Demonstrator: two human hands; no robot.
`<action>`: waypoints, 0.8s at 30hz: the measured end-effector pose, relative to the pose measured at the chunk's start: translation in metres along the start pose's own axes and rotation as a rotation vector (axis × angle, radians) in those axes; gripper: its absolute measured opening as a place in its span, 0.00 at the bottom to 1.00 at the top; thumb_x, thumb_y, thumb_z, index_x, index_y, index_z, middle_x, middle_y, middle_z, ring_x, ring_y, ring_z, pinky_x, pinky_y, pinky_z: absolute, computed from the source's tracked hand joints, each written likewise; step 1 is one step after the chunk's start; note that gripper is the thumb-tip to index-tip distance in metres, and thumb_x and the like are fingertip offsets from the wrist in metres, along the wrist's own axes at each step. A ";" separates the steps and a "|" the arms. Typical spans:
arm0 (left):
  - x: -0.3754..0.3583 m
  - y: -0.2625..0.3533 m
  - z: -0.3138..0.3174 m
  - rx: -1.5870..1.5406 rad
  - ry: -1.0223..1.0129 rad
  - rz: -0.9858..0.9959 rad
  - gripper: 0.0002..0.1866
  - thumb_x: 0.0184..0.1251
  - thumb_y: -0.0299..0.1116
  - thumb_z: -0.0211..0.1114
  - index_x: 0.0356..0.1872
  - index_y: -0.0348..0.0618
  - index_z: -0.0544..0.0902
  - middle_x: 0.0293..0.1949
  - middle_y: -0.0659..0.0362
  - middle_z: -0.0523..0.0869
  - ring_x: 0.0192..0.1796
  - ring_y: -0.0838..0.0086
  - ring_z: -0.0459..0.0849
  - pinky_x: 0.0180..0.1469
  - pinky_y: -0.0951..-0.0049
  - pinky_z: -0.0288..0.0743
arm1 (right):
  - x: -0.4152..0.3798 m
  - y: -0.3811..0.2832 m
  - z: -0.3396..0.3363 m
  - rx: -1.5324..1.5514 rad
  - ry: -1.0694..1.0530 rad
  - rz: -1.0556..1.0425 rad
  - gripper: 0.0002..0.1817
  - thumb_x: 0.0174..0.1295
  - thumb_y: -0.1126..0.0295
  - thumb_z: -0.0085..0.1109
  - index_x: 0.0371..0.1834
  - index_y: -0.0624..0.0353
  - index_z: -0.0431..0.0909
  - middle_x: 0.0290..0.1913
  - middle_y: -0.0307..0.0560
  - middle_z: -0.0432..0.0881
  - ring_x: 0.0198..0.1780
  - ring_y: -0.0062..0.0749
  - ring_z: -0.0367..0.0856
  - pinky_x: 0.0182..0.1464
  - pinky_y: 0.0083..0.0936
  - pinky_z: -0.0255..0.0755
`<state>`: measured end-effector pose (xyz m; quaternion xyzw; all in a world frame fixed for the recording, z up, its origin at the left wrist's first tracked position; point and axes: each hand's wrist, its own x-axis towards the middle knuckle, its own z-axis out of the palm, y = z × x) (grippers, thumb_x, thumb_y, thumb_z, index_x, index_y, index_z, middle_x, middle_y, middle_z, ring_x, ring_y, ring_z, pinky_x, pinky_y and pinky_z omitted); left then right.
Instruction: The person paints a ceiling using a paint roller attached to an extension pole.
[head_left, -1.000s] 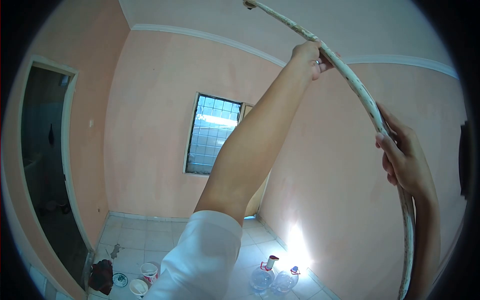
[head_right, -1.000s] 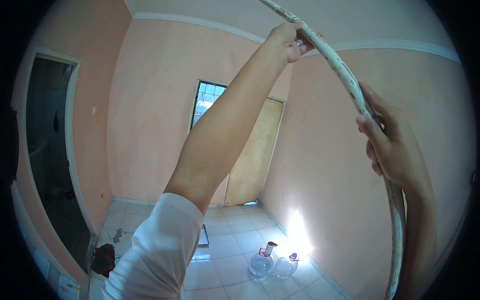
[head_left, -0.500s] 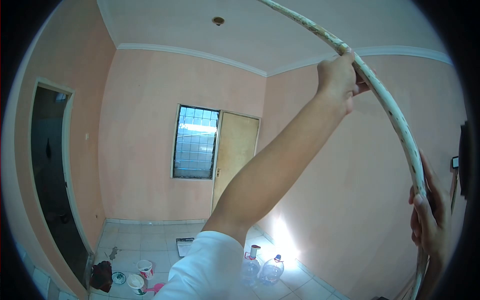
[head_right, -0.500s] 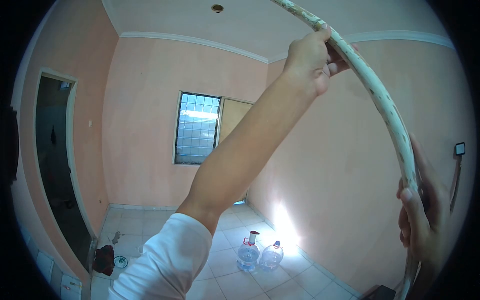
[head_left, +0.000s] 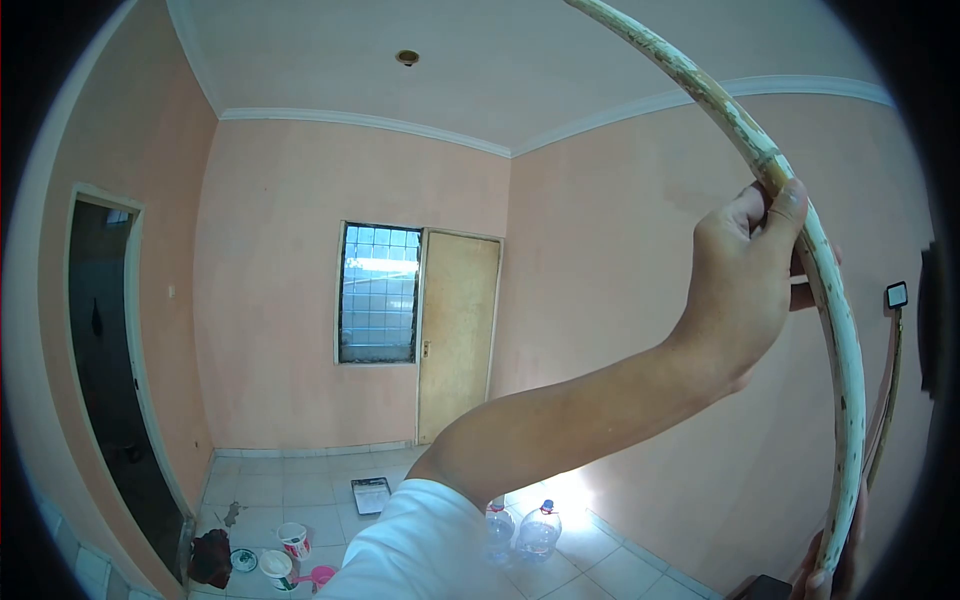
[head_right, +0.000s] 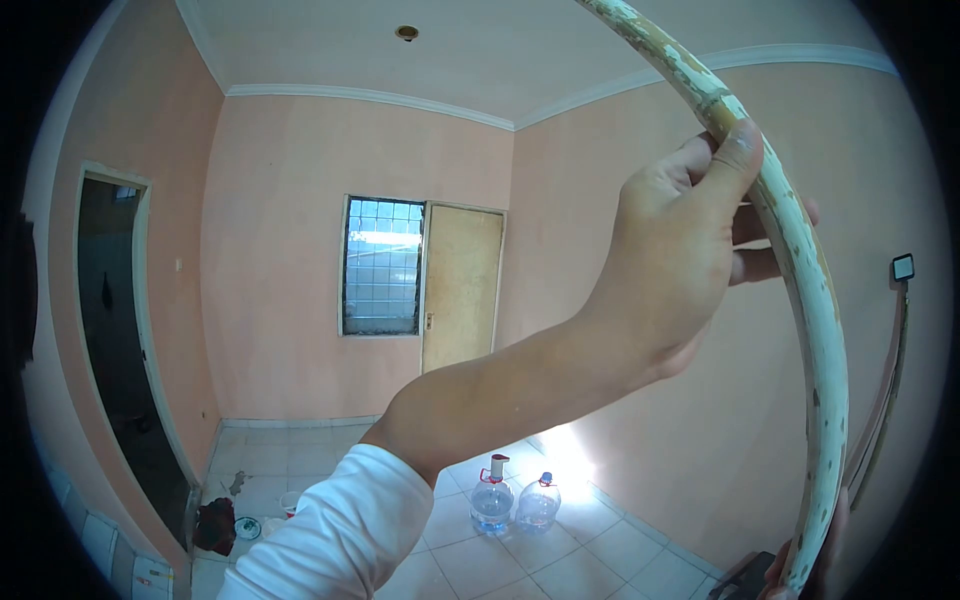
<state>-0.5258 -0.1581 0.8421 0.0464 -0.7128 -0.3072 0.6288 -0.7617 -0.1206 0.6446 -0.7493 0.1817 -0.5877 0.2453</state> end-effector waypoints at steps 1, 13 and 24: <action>-0.002 0.002 0.002 -0.010 0.008 -0.005 0.17 0.84 0.44 0.51 0.38 0.42 0.74 0.32 0.59 0.79 0.37 0.73 0.85 0.45 0.63 0.87 | -0.001 0.001 0.002 0.008 -0.002 -0.012 0.36 0.75 0.67 0.58 0.82 0.64 0.55 0.48 0.45 0.80 0.27 0.11 0.68 0.24 0.11 0.60; 0.007 0.048 -0.113 0.104 0.113 -0.018 0.17 0.84 0.45 0.50 0.40 0.42 0.76 0.38 0.52 0.84 0.45 0.65 0.86 0.52 0.56 0.84 | 0.078 0.009 0.092 -0.063 -0.094 -0.083 0.33 0.74 0.73 0.55 0.81 0.60 0.58 0.48 0.44 0.83 0.27 0.19 0.74 0.26 0.19 0.70; 0.042 0.134 -0.342 0.183 0.330 -0.032 0.14 0.83 0.39 0.51 0.45 0.36 0.74 0.43 0.48 0.82 0.52 0.56 0.87 0.58 0.49 0.83 | 0.235 -0.012 0.304 0.037 -0.132 -0.074 0.36 0.66 0.80 0.52 0.80 0.58 0.60 0.25 0.34 0.72 0.16 0.13 0.69 0.17 0.16 0.64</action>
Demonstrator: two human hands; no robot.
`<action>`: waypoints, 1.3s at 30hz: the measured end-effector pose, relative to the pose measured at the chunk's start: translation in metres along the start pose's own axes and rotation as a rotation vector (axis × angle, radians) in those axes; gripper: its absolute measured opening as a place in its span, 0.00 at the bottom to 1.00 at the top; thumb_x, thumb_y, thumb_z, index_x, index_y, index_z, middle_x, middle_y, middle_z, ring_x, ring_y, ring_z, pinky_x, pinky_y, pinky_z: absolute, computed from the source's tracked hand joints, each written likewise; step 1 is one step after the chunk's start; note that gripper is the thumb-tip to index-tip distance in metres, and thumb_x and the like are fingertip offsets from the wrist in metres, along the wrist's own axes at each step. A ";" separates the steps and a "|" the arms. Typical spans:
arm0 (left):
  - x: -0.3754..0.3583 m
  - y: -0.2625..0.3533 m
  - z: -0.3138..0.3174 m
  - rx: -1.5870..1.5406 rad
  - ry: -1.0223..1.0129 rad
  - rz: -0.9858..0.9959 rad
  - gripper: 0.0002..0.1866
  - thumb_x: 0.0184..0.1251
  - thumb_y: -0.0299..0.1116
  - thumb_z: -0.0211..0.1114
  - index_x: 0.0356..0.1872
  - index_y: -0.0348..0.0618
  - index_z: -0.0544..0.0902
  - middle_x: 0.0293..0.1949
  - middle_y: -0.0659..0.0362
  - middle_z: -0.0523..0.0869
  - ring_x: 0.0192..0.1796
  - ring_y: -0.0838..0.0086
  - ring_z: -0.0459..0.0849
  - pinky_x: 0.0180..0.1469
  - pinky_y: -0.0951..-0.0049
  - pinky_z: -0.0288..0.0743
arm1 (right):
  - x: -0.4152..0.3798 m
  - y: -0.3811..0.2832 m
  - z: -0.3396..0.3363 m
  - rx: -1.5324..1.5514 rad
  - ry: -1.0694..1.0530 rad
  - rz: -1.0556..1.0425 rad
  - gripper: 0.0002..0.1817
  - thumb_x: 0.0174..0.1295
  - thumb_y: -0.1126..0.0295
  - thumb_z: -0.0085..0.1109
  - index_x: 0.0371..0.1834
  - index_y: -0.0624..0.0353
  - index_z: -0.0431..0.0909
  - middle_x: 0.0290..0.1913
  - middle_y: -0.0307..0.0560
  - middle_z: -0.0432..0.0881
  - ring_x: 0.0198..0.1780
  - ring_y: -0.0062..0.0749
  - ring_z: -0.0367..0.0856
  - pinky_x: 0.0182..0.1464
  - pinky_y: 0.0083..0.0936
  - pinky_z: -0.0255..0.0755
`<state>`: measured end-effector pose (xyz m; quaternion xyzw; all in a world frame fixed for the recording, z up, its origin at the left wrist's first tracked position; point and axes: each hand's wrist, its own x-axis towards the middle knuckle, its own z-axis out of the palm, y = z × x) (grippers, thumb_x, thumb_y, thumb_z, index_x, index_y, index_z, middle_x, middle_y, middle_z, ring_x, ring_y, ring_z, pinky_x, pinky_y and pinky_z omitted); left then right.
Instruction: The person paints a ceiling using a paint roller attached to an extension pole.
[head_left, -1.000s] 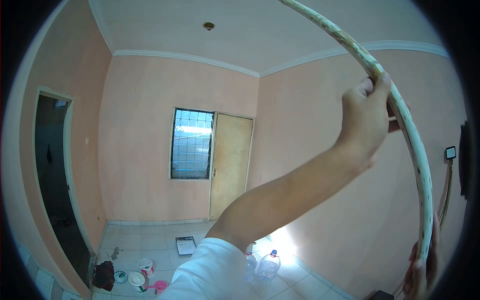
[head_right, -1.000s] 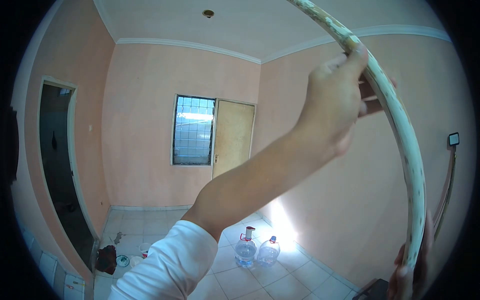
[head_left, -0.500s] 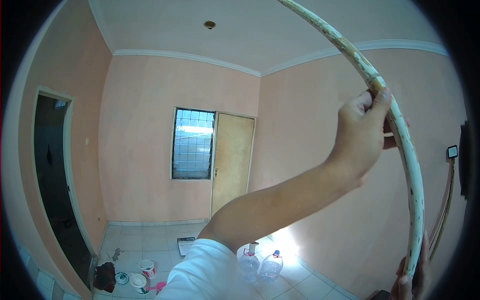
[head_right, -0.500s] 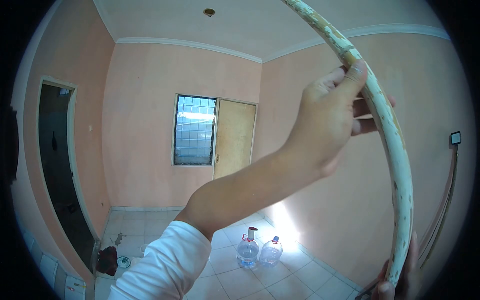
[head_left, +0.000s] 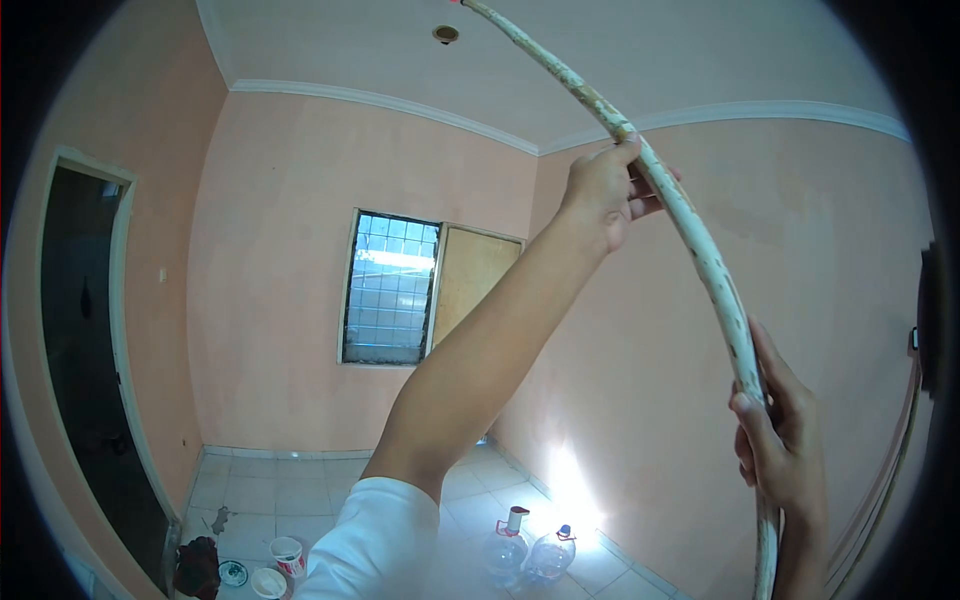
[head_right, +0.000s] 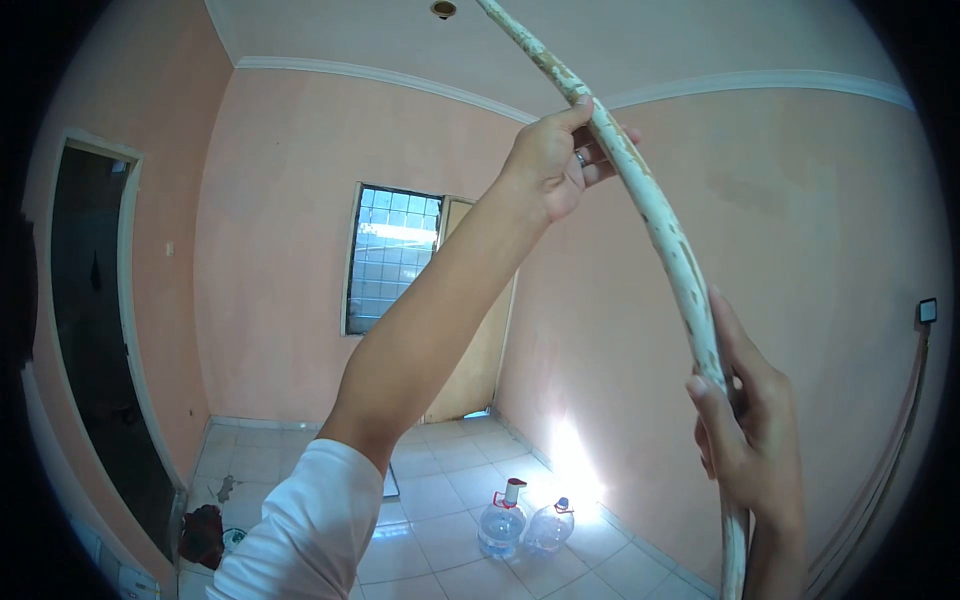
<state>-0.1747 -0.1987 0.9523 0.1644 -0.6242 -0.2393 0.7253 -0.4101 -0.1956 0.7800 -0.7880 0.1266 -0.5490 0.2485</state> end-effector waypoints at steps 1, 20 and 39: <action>0.006 0.005 -0.019 0.016 0.029 0.000 0.14 0.83 0.39 0.51 0.46 0.36 0.73 0.43 0.49 0.81 0.52 0.56 0.87 0.58 0.50 0.83 | 0.014 0.002 0.018 -0.013 -0.003 -0.007 0.35 0.68 0.80 0.53 0.81 0.57 0.60 0.23 0.33 0.70 0.16 0.15 0.69 0.17 0.18 0.65; 0.148 0.045 -0.316 0.096 0.282 0.014 0.14 0.84 0.37 0.49 0.48 0.34 0.72 0.44 0.43 0.84 0.50 0.52 0.89 0.58 0.51 0.86 | 0.229 0.046 0.249 0.019 -0.170 -0.160 0.30 0.71 0.72 0.55 0.78 0.61 0.65 0.32 0.42 0.78 0.19 0.19 0.69 0.20 0.25 0.67; 0.068 -0.014 -0.184 0.068 0.076 0.054 0.15 0.84 0.38 0.47 0.48 0.33 0.71 0.41 0.45 0.84 0.48 0.57 0.87 0.55 0.51 0.84 | 0.124 0.060 0.154 -0.032 0.014 0.027 0.36 0.66 0.81 0.51 0.81 0.55 0.62 0.26 0.37 0.72 0.16 0.15 0.69 0.17 0.18 0.65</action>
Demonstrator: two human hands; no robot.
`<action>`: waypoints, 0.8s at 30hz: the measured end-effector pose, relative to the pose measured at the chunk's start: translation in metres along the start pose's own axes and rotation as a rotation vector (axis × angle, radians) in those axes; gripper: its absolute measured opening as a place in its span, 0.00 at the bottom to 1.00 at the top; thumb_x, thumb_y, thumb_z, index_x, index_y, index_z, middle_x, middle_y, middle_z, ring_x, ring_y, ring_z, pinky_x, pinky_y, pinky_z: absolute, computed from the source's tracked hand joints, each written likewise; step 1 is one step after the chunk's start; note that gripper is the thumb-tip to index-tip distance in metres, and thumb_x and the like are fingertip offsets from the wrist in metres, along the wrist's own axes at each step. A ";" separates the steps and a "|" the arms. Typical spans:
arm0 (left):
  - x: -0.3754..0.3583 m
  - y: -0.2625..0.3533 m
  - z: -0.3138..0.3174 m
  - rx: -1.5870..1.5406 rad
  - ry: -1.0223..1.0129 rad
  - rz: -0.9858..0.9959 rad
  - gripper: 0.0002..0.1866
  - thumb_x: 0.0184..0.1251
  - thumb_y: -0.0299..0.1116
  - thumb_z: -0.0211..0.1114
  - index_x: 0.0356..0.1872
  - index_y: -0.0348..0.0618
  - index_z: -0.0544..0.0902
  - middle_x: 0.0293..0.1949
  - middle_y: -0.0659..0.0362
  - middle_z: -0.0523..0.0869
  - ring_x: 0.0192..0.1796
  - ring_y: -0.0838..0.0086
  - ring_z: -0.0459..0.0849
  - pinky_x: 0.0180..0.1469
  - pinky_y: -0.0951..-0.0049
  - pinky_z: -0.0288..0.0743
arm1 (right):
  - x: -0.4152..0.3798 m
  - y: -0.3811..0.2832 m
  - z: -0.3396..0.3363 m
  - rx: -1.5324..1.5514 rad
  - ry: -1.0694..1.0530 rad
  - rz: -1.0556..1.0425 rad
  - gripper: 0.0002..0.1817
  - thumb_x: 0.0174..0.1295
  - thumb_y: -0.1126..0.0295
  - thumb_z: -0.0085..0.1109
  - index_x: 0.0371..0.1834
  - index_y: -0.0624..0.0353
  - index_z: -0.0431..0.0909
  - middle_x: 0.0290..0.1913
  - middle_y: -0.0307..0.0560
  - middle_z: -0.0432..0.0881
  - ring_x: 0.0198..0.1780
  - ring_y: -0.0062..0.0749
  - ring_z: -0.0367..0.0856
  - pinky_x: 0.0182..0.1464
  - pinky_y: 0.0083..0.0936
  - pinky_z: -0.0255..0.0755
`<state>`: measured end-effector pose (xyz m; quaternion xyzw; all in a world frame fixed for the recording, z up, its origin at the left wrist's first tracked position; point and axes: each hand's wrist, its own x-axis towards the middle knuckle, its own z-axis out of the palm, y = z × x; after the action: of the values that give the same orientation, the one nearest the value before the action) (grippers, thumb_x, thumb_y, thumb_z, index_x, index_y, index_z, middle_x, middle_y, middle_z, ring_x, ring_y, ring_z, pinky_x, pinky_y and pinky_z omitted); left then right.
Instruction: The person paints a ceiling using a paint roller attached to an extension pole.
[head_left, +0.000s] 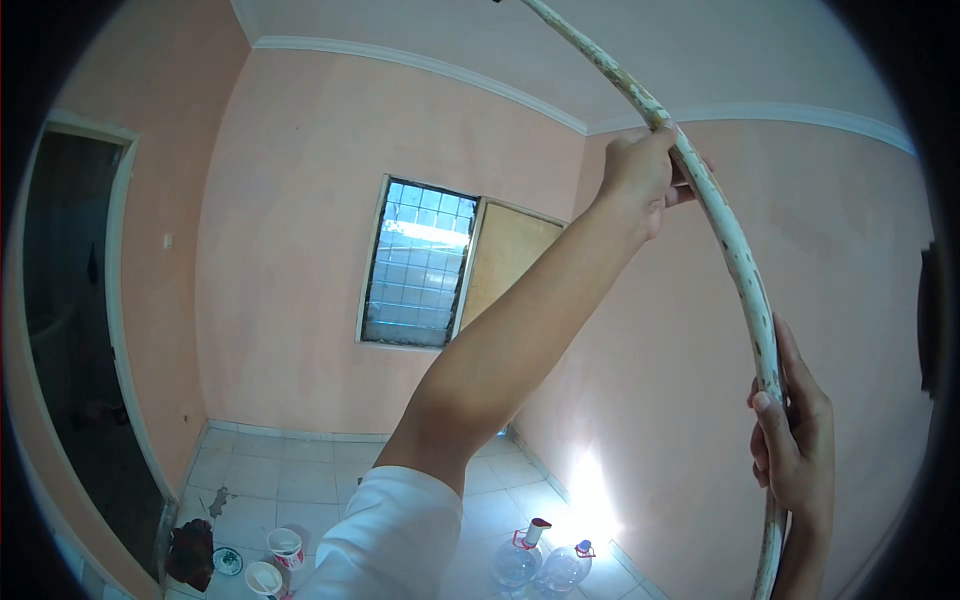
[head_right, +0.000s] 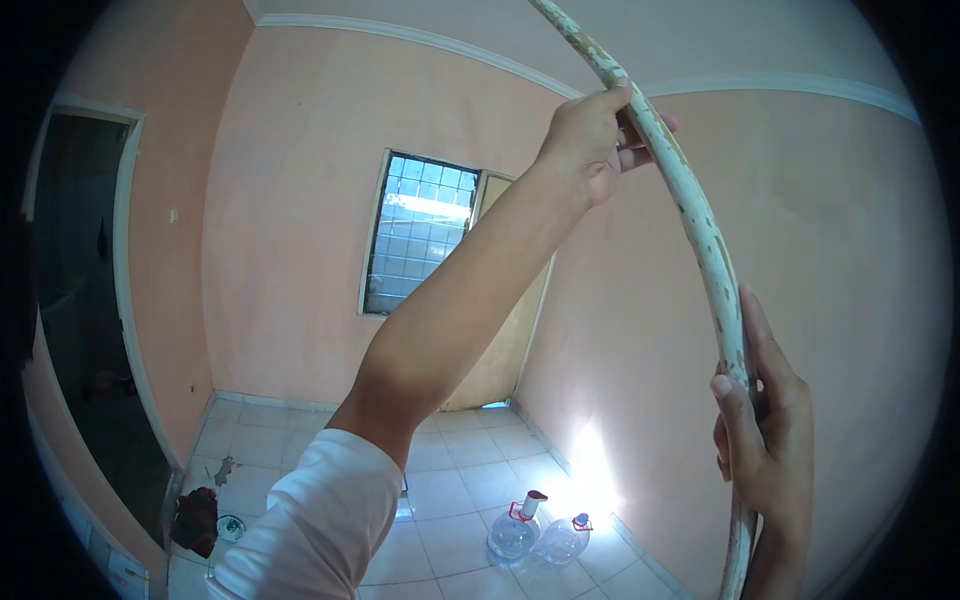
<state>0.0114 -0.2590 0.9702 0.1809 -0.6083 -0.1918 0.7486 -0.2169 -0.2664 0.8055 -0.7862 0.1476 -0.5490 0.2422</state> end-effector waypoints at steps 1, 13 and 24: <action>0.000 -0.001 0.000 0.009 0.006 0.009 0.15 0.84 0.38 0.47 0.48 0.33 0.71 0.41 0.45 0.84 0.49 0.58 0.87 0.55 0.51 0.84 | -0.002 0.002 -0.001 0.013 -0.009 -0.013 0.36 0.67 0.81 0.51 0.80 0.54 0.62 0.25 0.36 0.71 0.16 0.16 0.69 0.17 0.18 0.65; 0.092 0.020 -0.131 0.020 0.128 -0.017 0.15 0.85 0.36 0.43 0.50 0.32 0.70 0.49 0.38 0.84 0.51 0.52 0.88 0.58 0.49 0.84 | 0.114 0.008 0.097 -0.158 -0.092 -0.330 0.31 0.68 0.77 0.58 0.76 0.61 0.66 0.28 0.51 0.76 0.30 0.36 0.79 0.38 0.32 0.72; 0.039 -0.020 -0.184 0.026 0.162 -0.098 0.19 0.86 0.39 0.40 0.55 0.30 0.72 0.50 0.41 0.84 0.55 0.56 0.85 0.59 0.56 0.81 | 0.083 0.048 0.135 -0.266 -0.110 -0.486 0.34 0.66 0.81 0.59 0.77 0.62 0.64 0.33 0.54 0.75 0.28 0.32 0.71 0.36 0.26 0.72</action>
<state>0.1982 -0.2890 0.9573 0.2351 -0.5386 -0.2048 0.7828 -0.0597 -0.3190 0.8077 -0.8520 0.0120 -0.5234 0.0059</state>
